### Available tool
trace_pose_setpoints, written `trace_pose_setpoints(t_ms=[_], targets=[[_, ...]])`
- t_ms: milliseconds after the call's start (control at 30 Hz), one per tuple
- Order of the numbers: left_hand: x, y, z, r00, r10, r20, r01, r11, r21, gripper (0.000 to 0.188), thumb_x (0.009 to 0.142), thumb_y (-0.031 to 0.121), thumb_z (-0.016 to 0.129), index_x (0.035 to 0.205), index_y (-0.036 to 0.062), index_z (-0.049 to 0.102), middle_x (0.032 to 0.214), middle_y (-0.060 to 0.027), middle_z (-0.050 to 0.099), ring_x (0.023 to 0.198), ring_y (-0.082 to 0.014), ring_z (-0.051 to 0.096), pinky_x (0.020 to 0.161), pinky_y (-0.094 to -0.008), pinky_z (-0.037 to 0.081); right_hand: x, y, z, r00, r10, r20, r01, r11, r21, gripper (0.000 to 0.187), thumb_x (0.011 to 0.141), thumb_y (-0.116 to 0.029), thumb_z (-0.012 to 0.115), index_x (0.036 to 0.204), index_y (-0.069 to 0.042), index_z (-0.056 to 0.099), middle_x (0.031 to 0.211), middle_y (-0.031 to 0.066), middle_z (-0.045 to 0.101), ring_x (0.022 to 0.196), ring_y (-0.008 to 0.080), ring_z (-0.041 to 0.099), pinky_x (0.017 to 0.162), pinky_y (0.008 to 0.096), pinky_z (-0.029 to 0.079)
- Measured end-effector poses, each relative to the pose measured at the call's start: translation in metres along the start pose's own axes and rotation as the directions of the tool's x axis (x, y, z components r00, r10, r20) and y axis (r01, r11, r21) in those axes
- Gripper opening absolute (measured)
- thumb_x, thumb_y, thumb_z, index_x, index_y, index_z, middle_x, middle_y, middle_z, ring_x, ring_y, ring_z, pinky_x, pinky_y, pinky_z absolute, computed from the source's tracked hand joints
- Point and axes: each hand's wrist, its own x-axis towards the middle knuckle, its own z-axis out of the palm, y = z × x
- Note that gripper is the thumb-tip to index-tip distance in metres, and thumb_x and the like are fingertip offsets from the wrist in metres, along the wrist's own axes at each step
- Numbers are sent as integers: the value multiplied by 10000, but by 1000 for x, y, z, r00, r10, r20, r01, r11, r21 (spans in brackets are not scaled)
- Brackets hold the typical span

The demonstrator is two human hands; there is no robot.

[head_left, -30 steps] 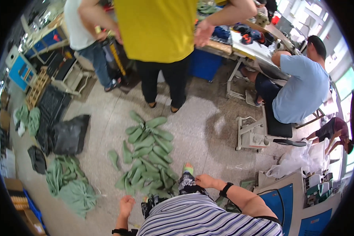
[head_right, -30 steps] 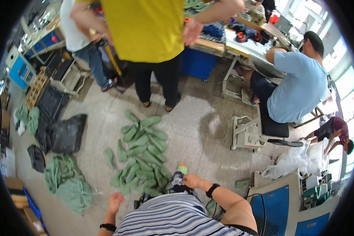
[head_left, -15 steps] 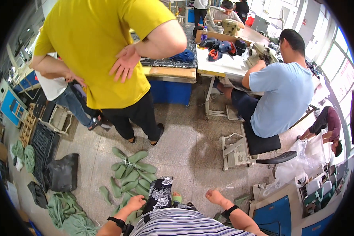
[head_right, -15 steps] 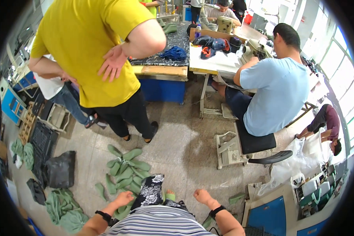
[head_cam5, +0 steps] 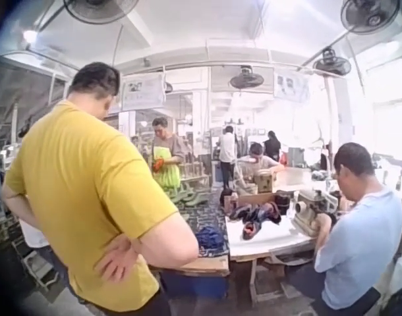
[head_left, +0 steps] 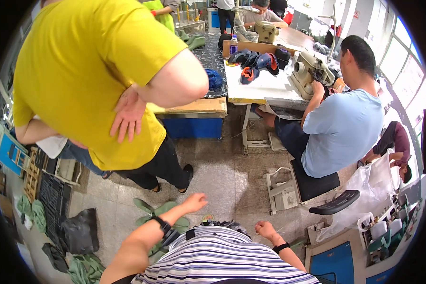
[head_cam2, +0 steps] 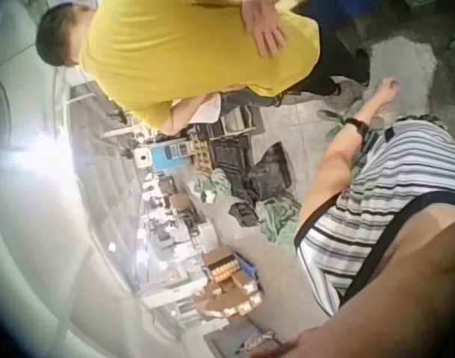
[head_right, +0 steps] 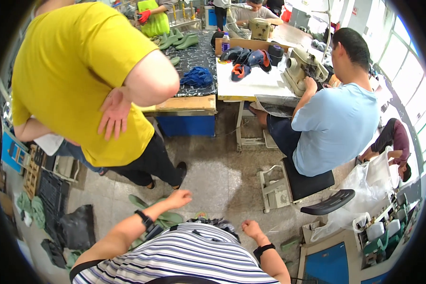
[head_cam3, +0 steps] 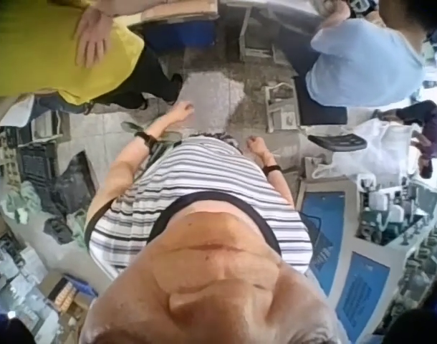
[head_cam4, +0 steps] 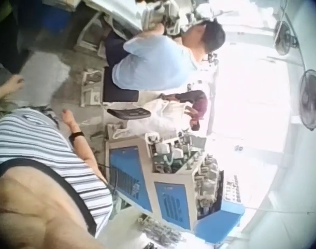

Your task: The recorder organizes green plastic shoe lasts from a bag and floor onto a workbench in a shoe manufacturing facility.

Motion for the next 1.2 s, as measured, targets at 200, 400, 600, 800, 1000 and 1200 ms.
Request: trace_pose_setpoints(t_ms=[200, 400, 600, 800, 1000, 1200], targets=[[185, 104, -9, 967, 232, 102, -234, 972, 8, 285, 733, 220, 622, 949, 35, 619, 820, -165, 639, 807, -312, 621, 699, -402, 482, 24, -3, -12, 996, 62, -69, -65, 997, -46, 248, 829, -208, 562, 920, 7, 645, 801, 169, 656, 774, 240, 632, 710, 346, 486], [344, 185, -55, 930, 364, -52, -363, 931, 31, 227, 711, 201, 609, 865, 41, 657, 819, -164, 652, 797, -294, 638, 718, -373, 501, 91, 18, -68, 986, 159, -54, -144, 966, 217, 260, 845, -213, 558, 939, 20, 626, 808, 173, 648, 767, 265, 621, 680, 352, 486], [501, 175, -135, 902, 224, -370, -210, 975, 77, 218, 757, 142, 575, 913, 10, 649, 733, -124, 663, 656, -200, 653, 642, -320, 517, 126, 32, -110, 961, 277, 2, -238, 822, 517, 147, 880, -109, 501, 864, 24, 561, 747, 104, 613, 623, 191, 593, 532, 317, 488], [626, 148, -232, 822, 187, -537, 16, 936, 350, 189, 736, 127, 534, 832, 68, 686, 812, -170, 653, 803, -320, 635, 751, -389, 502, 152, 63, -86, 896, 442, 37, -335, 619, 710, 179, 882, -138, 508, 853, 23, 581, 690, 100, 608, 631, 187, 579, 547, 325, 463], [750, 114, -258, 882, 124, -455, 52, 933, 355, 306, 741, 54, 483, 1021, 11, 600, 1063, -224, 585, 1005, -373, 553, 881, -418, 439, 155, -26, -99, 809, 578, -111, -531, 798, 284, 287, 873, -230, 510, 896, 34, 620, 762, 155, 635, 682, 249, 587, 637, 362, 461], [842, 69, -288, 919, 230, -320, 33, 764, 644, 334, 743, -7, 494, 1059, 81, 558, 1062, -166, 534, 988, -355, 549, 827, -447, 440, 181, -59, -99, 724, 690, -7, -658, 692, 297, 303, 835, -240, 516, 934, 20, 635, 824, 200, 649, 781, 301, 623, 708, 376, 469]])
